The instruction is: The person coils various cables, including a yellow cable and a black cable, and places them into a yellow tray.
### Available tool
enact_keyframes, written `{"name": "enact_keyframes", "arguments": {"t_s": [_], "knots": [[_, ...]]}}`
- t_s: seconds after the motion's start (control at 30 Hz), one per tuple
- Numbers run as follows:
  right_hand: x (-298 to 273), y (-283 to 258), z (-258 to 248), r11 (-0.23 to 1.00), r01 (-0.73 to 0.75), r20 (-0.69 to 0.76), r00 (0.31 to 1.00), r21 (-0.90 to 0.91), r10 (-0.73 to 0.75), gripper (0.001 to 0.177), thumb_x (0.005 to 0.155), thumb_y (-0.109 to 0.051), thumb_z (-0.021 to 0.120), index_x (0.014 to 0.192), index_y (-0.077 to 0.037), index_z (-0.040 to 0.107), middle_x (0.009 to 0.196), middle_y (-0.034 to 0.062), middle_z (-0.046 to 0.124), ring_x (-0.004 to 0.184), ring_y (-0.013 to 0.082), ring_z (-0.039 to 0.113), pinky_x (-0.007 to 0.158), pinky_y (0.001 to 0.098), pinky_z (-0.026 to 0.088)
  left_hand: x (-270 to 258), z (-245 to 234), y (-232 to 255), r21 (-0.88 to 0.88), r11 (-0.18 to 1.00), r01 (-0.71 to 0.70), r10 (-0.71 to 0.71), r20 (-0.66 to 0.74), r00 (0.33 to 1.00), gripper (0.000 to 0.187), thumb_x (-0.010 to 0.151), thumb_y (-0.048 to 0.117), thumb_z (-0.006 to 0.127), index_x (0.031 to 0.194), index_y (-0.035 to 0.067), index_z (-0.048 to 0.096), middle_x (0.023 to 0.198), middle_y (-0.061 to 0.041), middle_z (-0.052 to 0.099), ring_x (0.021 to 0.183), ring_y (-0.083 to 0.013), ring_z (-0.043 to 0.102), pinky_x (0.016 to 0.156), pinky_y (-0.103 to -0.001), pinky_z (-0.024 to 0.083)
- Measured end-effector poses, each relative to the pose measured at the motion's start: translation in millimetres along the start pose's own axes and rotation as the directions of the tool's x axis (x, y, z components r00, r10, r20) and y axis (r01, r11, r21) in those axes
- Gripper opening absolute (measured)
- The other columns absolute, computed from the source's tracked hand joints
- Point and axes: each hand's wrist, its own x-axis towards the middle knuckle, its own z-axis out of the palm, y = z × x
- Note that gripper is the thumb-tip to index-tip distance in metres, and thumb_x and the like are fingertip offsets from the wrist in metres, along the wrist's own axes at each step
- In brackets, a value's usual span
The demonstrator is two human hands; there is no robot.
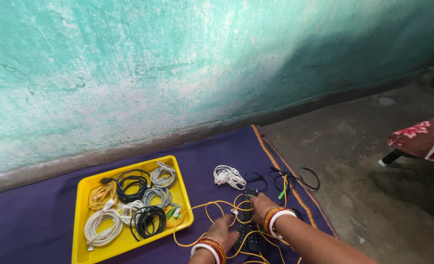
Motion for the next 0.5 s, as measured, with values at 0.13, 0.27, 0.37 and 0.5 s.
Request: {"name": "enact_keyframes", "arguments": {"t_s": [0.13, 0.27, 0.37, 0.5], "knots": [[-2.9, 29.8, 5.6, 0.992, 0.124, 0.040, 0.992, -0.016, -0.123, 0.055, 0.075, -0.013, 0.084, 0.127, -0.016, 0.066, 0.130, 0.0175, 0.060, 0.123, 0.0363, 0.060, 0.105, 0.0404, 0.050, -18.0, 10.8, 20.0, 0.119, 0.993, 0.000, -0.030, 0.253, 0.967, 0.073, 0.082, 0.021, 0.081, 0.146, 0.013, 0.047, 0.141, -0.018, 0.058, 0.133, -0.0355, 0.054, 0.114, -0.040, 0.043], [13.9, 60.5, 12.4, 0.915, 0.323, 0.207, 0.938, -0.242, -0.277, 0.033, 0.080, -0.017, 0.079, 0.112, -0.011, 0.074, 0.108, 0.0187, 0.071, 0.106, 0.0381, 0.068, 0.094, 0.0445, 0.055, -12.0, 31.1, 14.3, 0.244, 0.970, 0.011, -0.081, 0.280, 0.957, 0.066, 0.083, 0.020, 0.080, 0.142, 0.011, 0.052, 0.139, -0.018, 0.060, 0.132, -0.0361, 0.055, 0.113, -0.044, 0.044], [13.4, 67.2, -0.8, 0.942, 0.324, 0.292, 0.913, -0.093, -0.285, 0.022, 0.078, -0.020, 0.079, 0.098, -0.011, 0.079, 0.090, 0.0099, 0.074, 0.090, 0.0292, 0.073, 0.082, 0.0404, 0.057, 1.2, 41.0, 8.9, 0.195, 0.977, -0.089, 0.038, 0.252, 0.967, 0.054, 0.083, 0.022, 0.078, 0.132, 0.009, 0.061, 0.133, -0.017, 0.065, 0.129, -0.0343, 0.058, 0.110, -0.043, 0.046], [12.6, 58.0, -53.4, 0.938, 0.249, 0.342, 0.883, 0.242, -0.322, 0.019, 0.085, -0.022, 0.081, 0.088, -0.004, 0.076, 0.075, 0.0053, 0.067, 0.070, 0.0165, 0.061, 0.062, 0.0341, 0.049, 10.8, 39.8, 6.5, -0.113, 0.989, -0.094, 0.110, 0.142, 0.984, 0.051, 0.084, 0.023, 0.076, 0.131, 0.011, 0.062, 0.126, -0.015, 0.070, 0.121, -0.0323, 0.065, 0.104, -0.039, 0.051]]}}
